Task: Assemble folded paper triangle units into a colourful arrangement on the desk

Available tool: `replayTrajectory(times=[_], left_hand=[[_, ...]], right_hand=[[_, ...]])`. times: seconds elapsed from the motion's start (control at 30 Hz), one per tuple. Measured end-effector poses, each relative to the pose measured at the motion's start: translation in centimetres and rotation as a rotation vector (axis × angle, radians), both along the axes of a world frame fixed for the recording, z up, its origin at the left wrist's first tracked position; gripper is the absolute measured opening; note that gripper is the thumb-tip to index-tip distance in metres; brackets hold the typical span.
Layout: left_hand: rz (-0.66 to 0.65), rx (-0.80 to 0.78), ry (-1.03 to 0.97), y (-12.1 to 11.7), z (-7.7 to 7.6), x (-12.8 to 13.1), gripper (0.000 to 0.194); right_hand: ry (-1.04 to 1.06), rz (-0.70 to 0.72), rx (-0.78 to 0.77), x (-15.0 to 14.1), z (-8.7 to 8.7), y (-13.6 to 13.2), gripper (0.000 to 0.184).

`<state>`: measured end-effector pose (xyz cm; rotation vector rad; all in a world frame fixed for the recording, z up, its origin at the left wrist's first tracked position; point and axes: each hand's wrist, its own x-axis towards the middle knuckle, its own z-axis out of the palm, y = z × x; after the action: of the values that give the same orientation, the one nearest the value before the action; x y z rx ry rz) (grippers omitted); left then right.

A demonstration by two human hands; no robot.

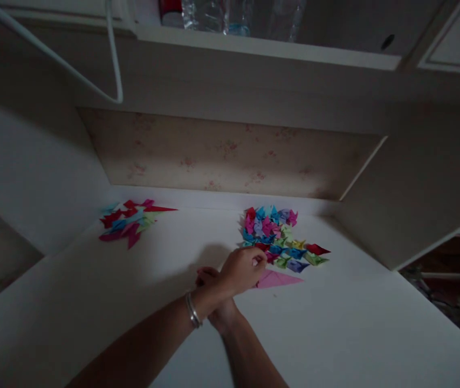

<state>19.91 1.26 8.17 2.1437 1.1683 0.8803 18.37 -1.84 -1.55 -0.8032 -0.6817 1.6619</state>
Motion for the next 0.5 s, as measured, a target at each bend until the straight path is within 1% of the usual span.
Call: replayTrajectory(times=[0.07,0.13,0.2,0.27,0.3,0.4,0.5], left_hand=[[0.074,0.018,-0.048,-0.9,0.1,-3.8,0.021],[0.161,0.023,-0.094,-1.6,-0.4,-7.8,0.022],[0.29,-0.023,-0.201,-1.9,-1.7,-11.5,0.02],[0.408,-0.092,-0.283,-1.9,-3.4,-14.7,0.02],[0.446,-0.127,-0.307,-1.9,-4.3,-16.1,0.02],[0.492,-0.2,-0.34,-1.6,-6.7,-19.1,0.019],[0.491,-0.218,-0.334,-1.2,-7.9,-20.4,0.019]], right_hand=[[0.028,-0.004,0.019,-0.2,0.4,0.1,0.026],[0.06,0.014,0.029,-0.4,0.8,0.2,0.022],[0.082,0.042,0.016,-0.6,1.0,0.2,0.017],[0.083,0.055,-0.027,-0.6,1.0,0.3,0.014],[0.076,0.051,-0.05,-0.6,1.0,0.3,0.014],[0.046,0.034,-0.084,-0.6,0.9,0.3,0.015],[0.029,0.024,-0.075,-0.6,0.8,0.1,0.016]])
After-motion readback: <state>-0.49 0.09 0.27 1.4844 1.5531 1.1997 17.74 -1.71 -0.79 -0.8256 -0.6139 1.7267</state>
